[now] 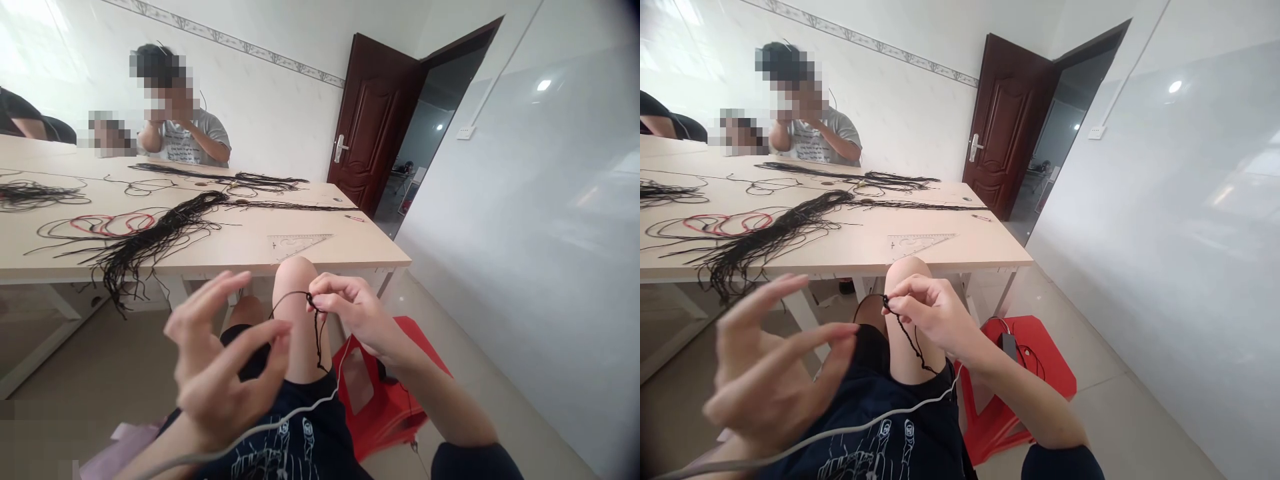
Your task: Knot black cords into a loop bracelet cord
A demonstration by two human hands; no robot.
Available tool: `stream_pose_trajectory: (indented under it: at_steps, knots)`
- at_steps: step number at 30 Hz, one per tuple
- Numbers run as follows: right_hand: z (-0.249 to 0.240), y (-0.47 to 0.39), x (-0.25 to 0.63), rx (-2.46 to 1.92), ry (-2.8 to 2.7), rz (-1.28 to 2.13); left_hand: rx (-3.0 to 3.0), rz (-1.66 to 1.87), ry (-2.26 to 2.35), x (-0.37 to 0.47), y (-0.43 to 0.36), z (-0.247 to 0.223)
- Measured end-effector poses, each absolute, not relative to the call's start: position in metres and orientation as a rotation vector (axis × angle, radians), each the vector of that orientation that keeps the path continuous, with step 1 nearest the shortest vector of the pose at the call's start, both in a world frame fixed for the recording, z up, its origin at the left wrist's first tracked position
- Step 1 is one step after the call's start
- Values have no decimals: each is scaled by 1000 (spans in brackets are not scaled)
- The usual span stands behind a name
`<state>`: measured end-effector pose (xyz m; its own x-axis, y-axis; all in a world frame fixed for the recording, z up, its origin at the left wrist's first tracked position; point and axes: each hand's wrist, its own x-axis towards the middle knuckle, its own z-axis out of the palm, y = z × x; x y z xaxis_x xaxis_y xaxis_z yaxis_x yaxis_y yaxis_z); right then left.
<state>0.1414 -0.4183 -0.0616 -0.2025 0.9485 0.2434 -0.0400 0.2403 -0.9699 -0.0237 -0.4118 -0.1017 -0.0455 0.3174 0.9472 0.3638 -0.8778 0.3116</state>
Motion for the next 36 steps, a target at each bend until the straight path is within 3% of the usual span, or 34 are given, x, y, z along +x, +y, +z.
stream_pose_trajectory:
  at_steps: [5,9,25,32,36]
  knots:
    - [-65,-417,134,-879,-1517,912,-2368,-2028,-1075,-2,-410,-104]
    - [-70,-419,130,-864,-1521,776,-2332,-2136,-1030,3,-404,-106]
    - [-68,-421,131,-857,-1543,710,-2580,-2053,-1041,-4,-410,-108]
    - [-70,-421,137,-867,-1595,740,-2849,-2593,-1177,-9,-411,-90]
    - [-68,-424,140,-946,-1656,647,-3026,-2684,-1150,-4,-404,-85]
